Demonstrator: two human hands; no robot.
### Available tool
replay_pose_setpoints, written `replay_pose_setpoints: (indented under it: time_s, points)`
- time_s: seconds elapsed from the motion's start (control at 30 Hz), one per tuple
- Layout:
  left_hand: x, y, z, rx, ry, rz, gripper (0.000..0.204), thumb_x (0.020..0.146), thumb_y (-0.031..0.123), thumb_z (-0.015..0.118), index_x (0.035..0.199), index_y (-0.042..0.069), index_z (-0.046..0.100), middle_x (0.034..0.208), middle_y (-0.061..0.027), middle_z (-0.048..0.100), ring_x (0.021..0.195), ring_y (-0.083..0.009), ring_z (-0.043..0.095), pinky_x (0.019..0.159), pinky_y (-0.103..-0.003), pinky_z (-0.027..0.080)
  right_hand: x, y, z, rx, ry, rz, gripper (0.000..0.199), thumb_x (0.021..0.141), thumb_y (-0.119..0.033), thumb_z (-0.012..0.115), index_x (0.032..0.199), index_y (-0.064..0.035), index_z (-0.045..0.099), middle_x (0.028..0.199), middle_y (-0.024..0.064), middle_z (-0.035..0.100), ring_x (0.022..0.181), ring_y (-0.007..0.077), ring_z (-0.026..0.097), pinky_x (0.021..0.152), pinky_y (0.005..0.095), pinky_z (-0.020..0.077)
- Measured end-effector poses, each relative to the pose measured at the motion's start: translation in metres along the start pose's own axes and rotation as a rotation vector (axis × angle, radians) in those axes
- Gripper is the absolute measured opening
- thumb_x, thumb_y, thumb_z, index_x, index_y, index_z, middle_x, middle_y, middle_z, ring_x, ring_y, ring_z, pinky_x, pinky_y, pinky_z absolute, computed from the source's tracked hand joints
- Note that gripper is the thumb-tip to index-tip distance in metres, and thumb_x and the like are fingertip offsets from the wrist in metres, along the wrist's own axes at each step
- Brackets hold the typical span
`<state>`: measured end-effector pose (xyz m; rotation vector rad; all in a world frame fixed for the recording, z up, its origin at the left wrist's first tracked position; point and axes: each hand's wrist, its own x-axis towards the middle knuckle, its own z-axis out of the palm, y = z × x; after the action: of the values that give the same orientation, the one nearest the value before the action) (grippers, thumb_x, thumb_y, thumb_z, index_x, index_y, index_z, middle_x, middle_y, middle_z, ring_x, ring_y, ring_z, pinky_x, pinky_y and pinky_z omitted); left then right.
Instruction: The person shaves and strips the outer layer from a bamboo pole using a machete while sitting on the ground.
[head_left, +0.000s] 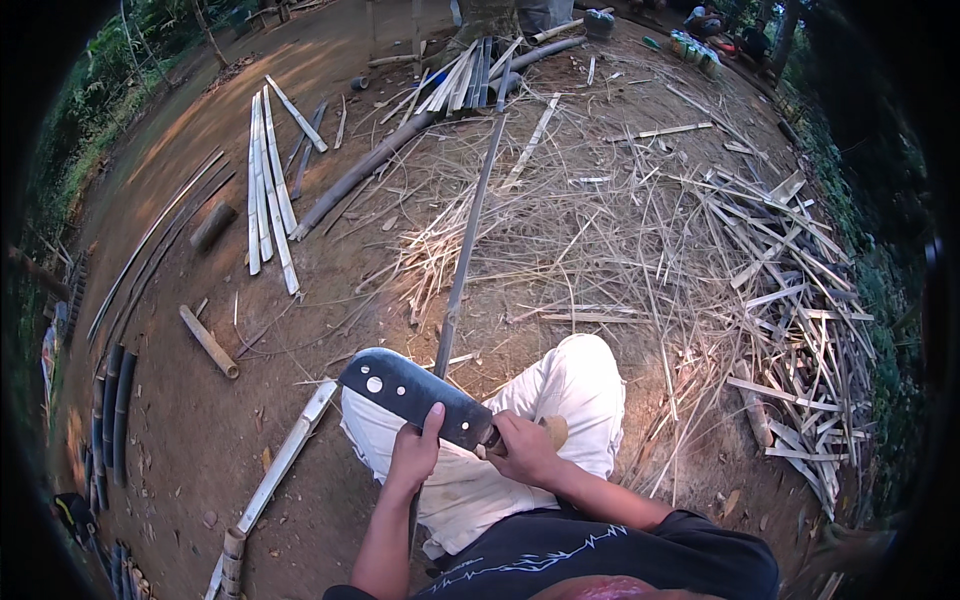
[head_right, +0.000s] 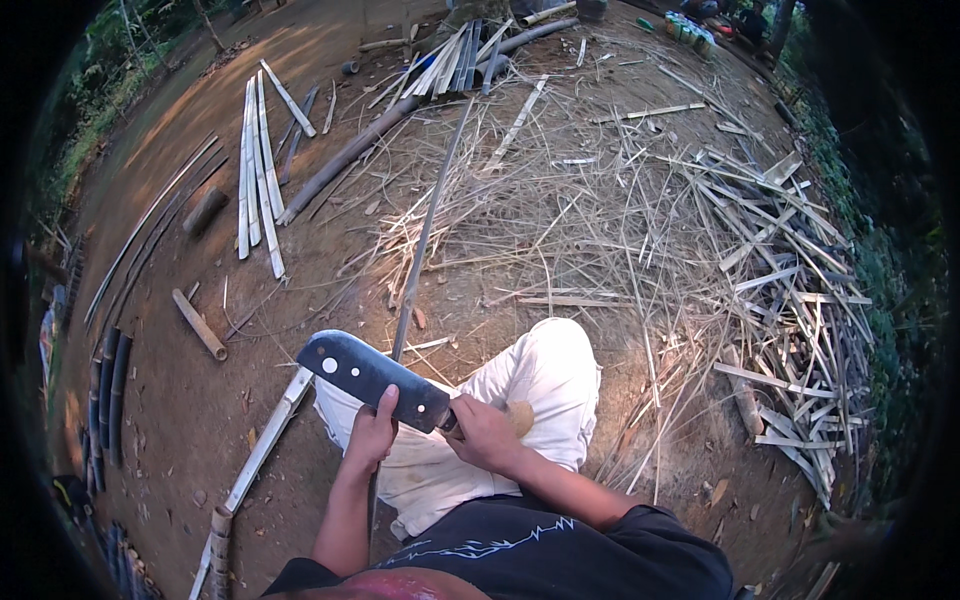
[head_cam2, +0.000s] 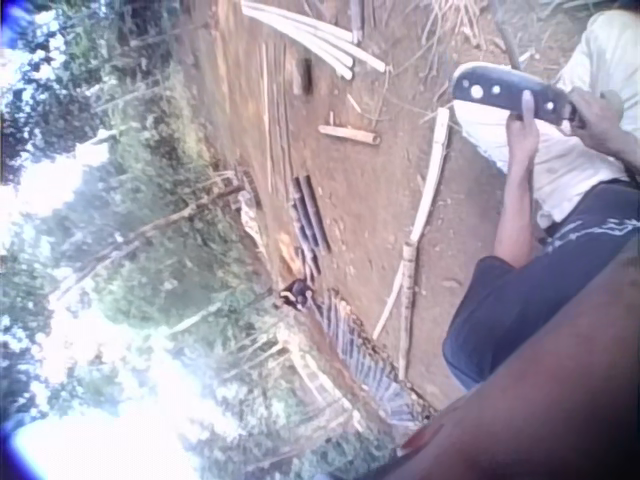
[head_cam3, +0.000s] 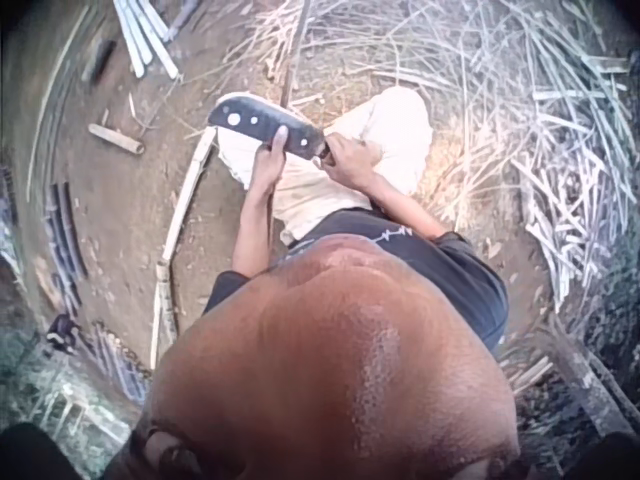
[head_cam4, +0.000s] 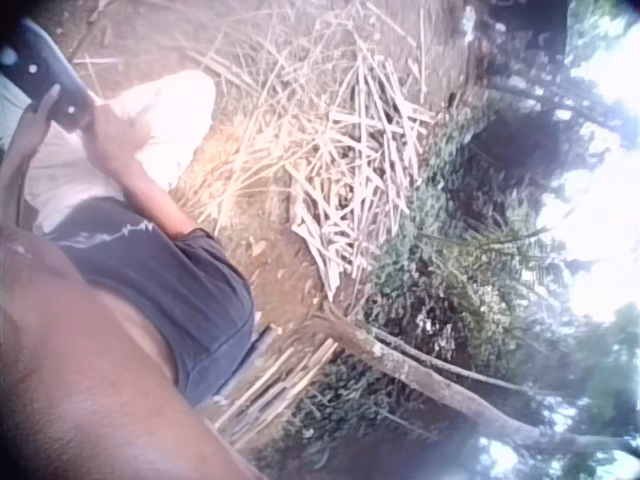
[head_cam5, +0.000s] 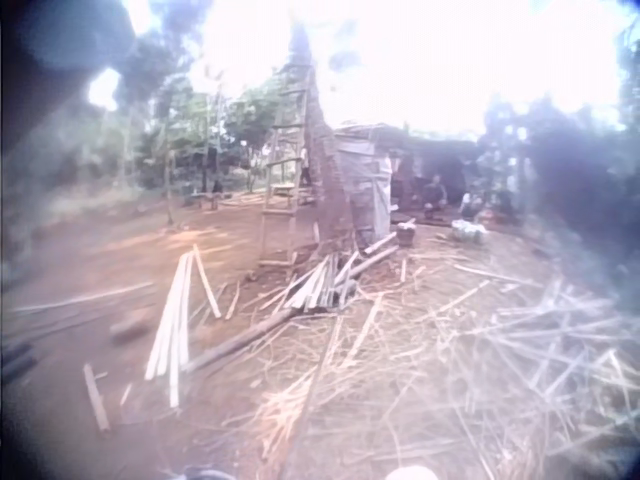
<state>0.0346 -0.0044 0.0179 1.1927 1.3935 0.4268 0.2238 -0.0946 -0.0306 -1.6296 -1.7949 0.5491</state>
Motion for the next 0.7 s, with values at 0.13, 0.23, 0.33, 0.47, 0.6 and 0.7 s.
replay_pose_setpoints:
  time_s: [0.13,0.23,0.33,0.47,0.6,0.7]
  points:
    - [-0.006,0.011,-0.008,-0.032,-0.055,-0.082,0.060,0.099,0.058,0.052,0.084,0.001,0.063,0.054,0.0020,0.046,0.044,-0.0084,0.042,0.041,-0.029,0.032,-0.007,0.011,-0.005,-0.040,0.027,-0.040,0.055,0.067,-0.024,0.085,0.112,-0.0047,0.059,0.097,0.0124,0.063,0.087,0.0320,0.064,0.077,0.0409,0.0513]
    - [-0.010,0.016,-0.013,-0.036,-0.029,-0.086,0.061,0.098,0.061,0.052,0.084,0.002,0.063,0.054,0.0032,0.044,0.043,-0.0075,0.040,0.039,-0.029,0.029,-0.016,0.017,-0.017,-0.168,-0.010,-0.121,0.059,0.063,-0.027,0.086,0.112,-0.0063,0.061,0.102,0.0103,0.063,0.097,0.0293,0.062,0.086,0.0397,0.0488]
    - [-0.015,0.022,-0.018,-0.026,0.008,-0.093,0.061,0.098,0.061,0.053,0.085,0.002,0.064,0.056,0.0042,0.045,0.043,-0.0069,0.039,0.038,-0.029,0.028,-0.022,0.008,-0.030,-0.305,0.108,-0.080,0.060,0.058,-0.031,0.088,0.109,-0.0107,0.064,0.117,0.0092,0.056,0.122,0.0319,0.047,0.104,0.0480,0.0345]
    - [-0.012,0.021,-0.026,-0.023,0.026,-0.050,0.063,0.097,0.061,0.053,0.092,0.000,0.067,0.058,0.0037,0.047,0.046,-0.0070,0.043,0.040,-0.028,0.033,-0.021,0.016,-0.030,-0.309,0.132,-0.017,0.061,0.058,-0.031,0.088,0.111,-0.0117,0.065,0.129,0.0159,0.049,0.131,0.0354,0.038,0.110,0.0534,0.0256]
    - [-0.020,0.032,-0.017,0.037,0.061,-0.099,0.064,0.099,0.058,0.053,0.103,-0.004,0.069,0.067,-0.0006,0.057,0.053,-0.0093,0.050,0.048,-0.027,0.040,-0.005,-0.017,-0.024,-0.150,0.108,-0.118,0.084,0.068,-0.030,0.085,0.135,0.0008,0.046,0.131,0.0230,0.047,0.130,0.0400,0.042,0.110,0.0541,0.0301]
    - [-0.019,0.025,-0.007,0.026,0.011,-0.094,0.061,0.100,0.053,0.055,0.110,-0.006,0.069,0.083,-0.0078,0.068,0.074,-0.0133,0.063,0.068,-0.029,0.050,0.010,-0.032,0.000,-0.038,0.044,-0.203,0.099,0.075,-0.024,0.080,0.149,0.0112,0.024,0.116,0.0227,0.053,0.109,0.0381,0.054,0.096,0.0478,0.0430]
